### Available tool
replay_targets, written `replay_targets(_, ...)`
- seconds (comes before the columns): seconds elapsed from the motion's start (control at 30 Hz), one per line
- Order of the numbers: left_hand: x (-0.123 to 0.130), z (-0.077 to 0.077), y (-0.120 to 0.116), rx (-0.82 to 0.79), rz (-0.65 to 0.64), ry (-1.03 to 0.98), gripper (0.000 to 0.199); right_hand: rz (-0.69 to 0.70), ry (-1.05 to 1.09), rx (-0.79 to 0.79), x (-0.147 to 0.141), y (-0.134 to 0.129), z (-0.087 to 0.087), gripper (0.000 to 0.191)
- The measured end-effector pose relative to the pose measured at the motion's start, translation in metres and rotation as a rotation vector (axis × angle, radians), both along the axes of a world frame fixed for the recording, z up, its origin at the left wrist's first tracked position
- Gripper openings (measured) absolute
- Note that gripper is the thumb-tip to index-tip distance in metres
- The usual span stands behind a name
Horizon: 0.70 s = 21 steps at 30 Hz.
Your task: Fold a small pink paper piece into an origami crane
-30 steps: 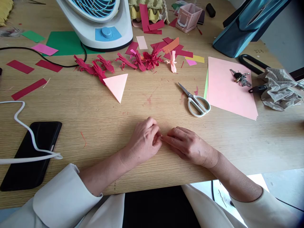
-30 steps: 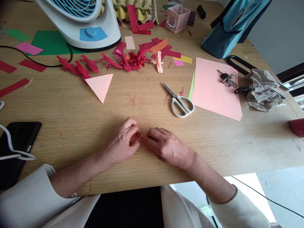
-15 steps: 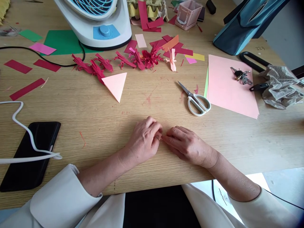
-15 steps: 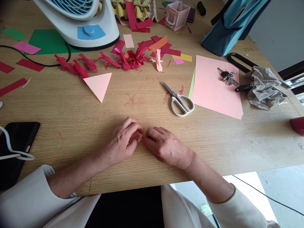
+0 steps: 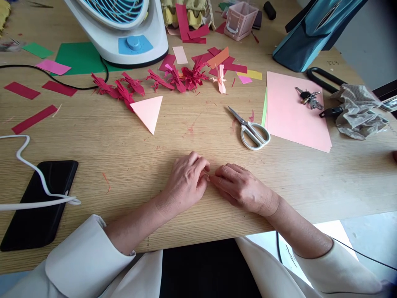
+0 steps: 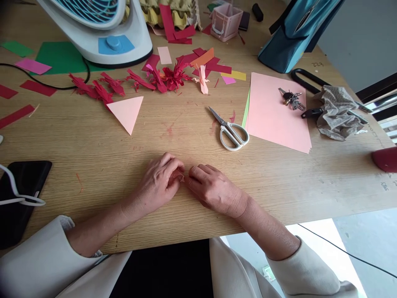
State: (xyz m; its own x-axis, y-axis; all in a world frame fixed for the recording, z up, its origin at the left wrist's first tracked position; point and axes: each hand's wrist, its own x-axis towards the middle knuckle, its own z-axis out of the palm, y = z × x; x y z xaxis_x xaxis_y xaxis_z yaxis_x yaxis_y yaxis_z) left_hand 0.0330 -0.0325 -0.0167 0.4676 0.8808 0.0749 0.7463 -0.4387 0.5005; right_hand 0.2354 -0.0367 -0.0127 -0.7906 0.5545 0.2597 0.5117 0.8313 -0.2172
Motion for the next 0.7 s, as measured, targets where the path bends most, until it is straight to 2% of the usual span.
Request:
replay_targets(0.27, -0.005, -0.005, -0.002, 0.008, -0.038, -0.041, 0.022, 0.054, -0.125, 0.109, 0.004, -0.003, 0.005, 0.022)
replay_targets(0.4, -0.012, -0.008, 0.000, -0.003, -0.082, -0.107, 0.030, 0.027, -0.037, 0.090, 0.011, 0.000, 0.000, 0.021)
replay_targets(0.6, -0.021, -0.004, 0.006, -0.021, -0.151, -0.179, 0.005, -0.145, 0.168, -0.002, 0.014, 0.011, -0.008, 0.018)
replay_targets(0.7, -0.020, -0.001, 0.004, 0.002, -0.129, -0.138, 0.005, -0.179, 0.218, -0.049, 0.009, 0.014, -0.012, 0.017)
